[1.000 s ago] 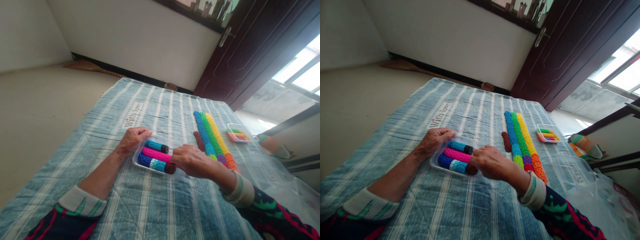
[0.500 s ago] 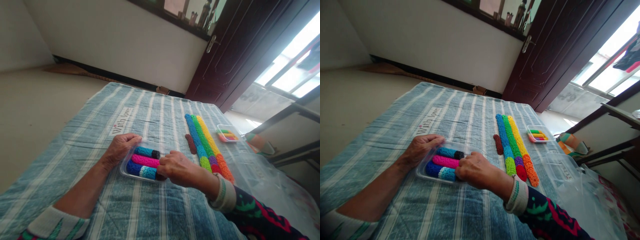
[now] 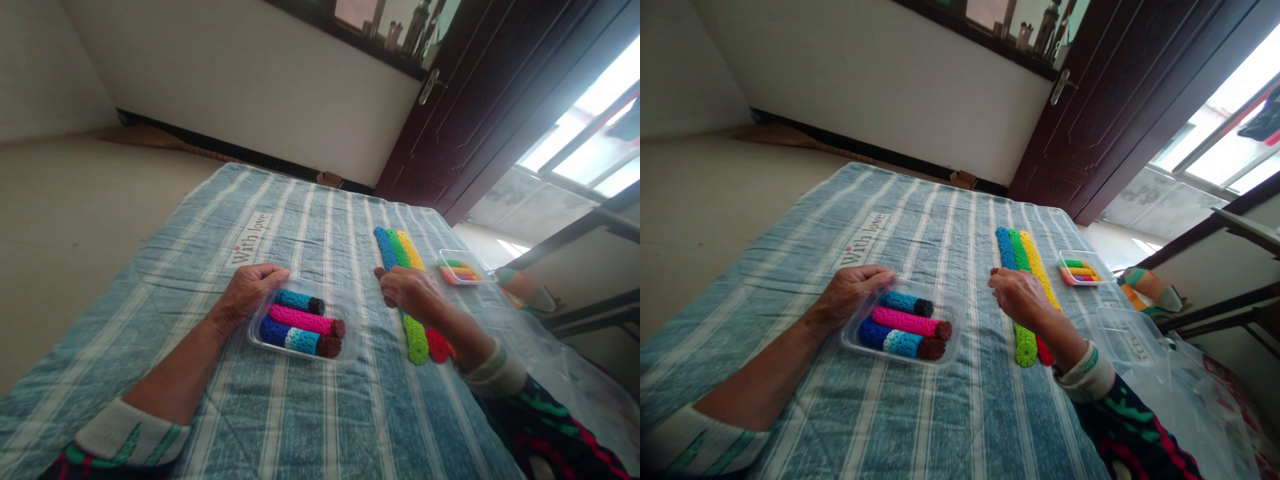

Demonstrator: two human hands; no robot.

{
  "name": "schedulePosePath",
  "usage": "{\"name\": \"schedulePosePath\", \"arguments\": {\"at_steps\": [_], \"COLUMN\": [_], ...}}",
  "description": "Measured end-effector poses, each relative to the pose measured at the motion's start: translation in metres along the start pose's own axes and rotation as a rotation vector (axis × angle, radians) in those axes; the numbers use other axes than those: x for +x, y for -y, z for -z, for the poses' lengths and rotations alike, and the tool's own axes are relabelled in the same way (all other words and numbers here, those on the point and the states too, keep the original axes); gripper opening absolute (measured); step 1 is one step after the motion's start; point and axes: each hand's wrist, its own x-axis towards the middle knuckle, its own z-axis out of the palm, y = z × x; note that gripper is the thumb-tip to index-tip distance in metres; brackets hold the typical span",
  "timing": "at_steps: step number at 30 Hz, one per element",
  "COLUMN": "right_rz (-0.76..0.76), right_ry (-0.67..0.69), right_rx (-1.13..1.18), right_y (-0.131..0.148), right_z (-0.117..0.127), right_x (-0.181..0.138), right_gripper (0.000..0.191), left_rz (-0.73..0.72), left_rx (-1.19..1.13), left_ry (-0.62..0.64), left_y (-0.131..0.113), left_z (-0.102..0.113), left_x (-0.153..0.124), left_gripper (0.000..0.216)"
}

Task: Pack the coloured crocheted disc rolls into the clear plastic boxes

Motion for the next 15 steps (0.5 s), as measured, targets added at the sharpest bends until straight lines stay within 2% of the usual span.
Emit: {"name": "schedulePosePath", "arguments": {"at_steps": [3, 8, 15], "right_rz": [-0.094, -0.112, -0.119], "right_ry": [0.113, 0.207, 0.264], "right_rx": [-0.042, -0.022, -0.095], "right_y": [-0.014, -0.029, -0.026], "right_z": [-0.006, -0.013, -0.018], "right_x": [-0.002, -0.004, 0.002], "right_gripper": [0.015, 0.02, 0.033], "left_rz": [-0.006, -0.009, 0.015], "left_rx": [0.015, 0.006, -0.005], "left_ry": [-0.001, -0.007, -0.005], "left_y": [0.0, 0.0, -0.001], "left_z": [0.0, 0.0, 0.0], "left_x": [0.0, 0.001, 0.001], "left_gripper": [0.029, 0.032, 0.034]}}
